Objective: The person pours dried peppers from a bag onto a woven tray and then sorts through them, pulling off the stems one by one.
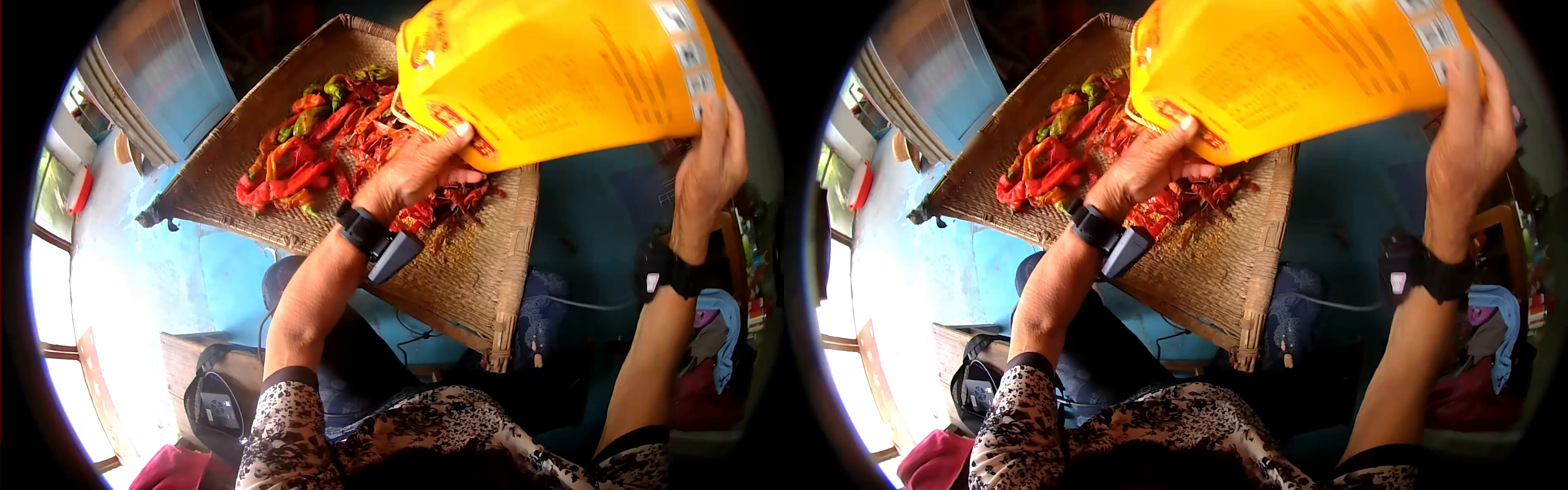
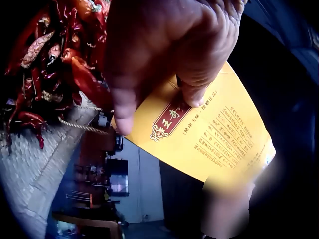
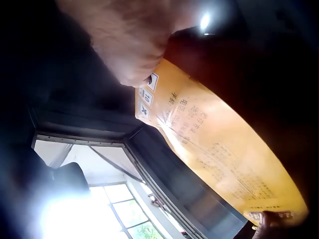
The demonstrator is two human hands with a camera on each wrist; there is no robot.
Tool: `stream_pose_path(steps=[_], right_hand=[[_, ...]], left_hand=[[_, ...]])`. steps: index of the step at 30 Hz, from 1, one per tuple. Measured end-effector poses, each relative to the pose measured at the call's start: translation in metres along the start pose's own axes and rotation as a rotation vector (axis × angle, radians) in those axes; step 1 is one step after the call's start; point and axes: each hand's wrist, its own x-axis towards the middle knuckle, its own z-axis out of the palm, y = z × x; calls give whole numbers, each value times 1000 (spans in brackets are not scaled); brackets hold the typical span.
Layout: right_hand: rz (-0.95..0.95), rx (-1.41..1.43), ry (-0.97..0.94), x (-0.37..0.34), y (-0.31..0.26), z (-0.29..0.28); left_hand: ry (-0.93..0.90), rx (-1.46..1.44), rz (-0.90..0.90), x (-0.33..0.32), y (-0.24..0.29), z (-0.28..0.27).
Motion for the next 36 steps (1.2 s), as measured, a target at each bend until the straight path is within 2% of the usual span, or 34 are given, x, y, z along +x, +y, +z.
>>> stream_pose_path(steps=[2,4,6,8,9,10,12,13,14,16,17,18,20,22,24,26,28,29,30,32,34,36], right_hand=[[23,-8,159,-25,20,-26],[156,85,139,-59,41,-61],[319,7,225,-102,59,-84],[541,54,271,-151,78,-98],[675,60,242,-178,95,-109],[808,65,210,-199,107,-118],[1034,-65,109,-218,98,-119],[1083,-130,44,-224,96,-120],[1086,-131,54,-225,96,-120],[744,-327,35,-218,85,-109],[758,-219,80,-205,69,-98],[691,-204,34,-196,61,-91],[563,-135,-147,-183,43,-71],[319,-241,-545,-166,34,-70],[193,-380,-645,-160,25,-61],[190,-562,-802,-150,25,-63],[184,-605,-883,-145,40,-69],[169,-624,-841,-145,48,-71],[176,-629,-841,-149,61,-77],[234,-607,-678,-172,95,-89],[310,-594,-598,-200,133,-97],[431,-466,-496,-235,167,-104]], left_hand=[[-12,146,-53,-1,-4,13],[-47,279,-25,0,-8,32],[-102,331,158,15,-45,31],[-42,569,12,8,-35,51],[-103,536,330,22,-62,47],[-89,663,438,25,-69,52],[-142,1188,625,32,-82,57],[-122,1463,470,26,-76,69],[-178,1684,329,21,-71,82],[-191,1806,459,20,-77,96],[-215,1798,459,21,-79,102],[-224,1925,502,21,-81,109],[-250,2059,619,24,-83,118],[-294,2044,542,31,-89,124],[-361,2128,581,31,-86,133],[-384,2098,646,37,-95,138],[-331,2196,635,41,-104,141],[-249,2070,542,54,-114,136],[-277,2042,482,58,-111,133],[-276,1877,597,54,-85,130],[-132,1881,741,55,-70,99],[-127,2052,672,59,-45,58]])
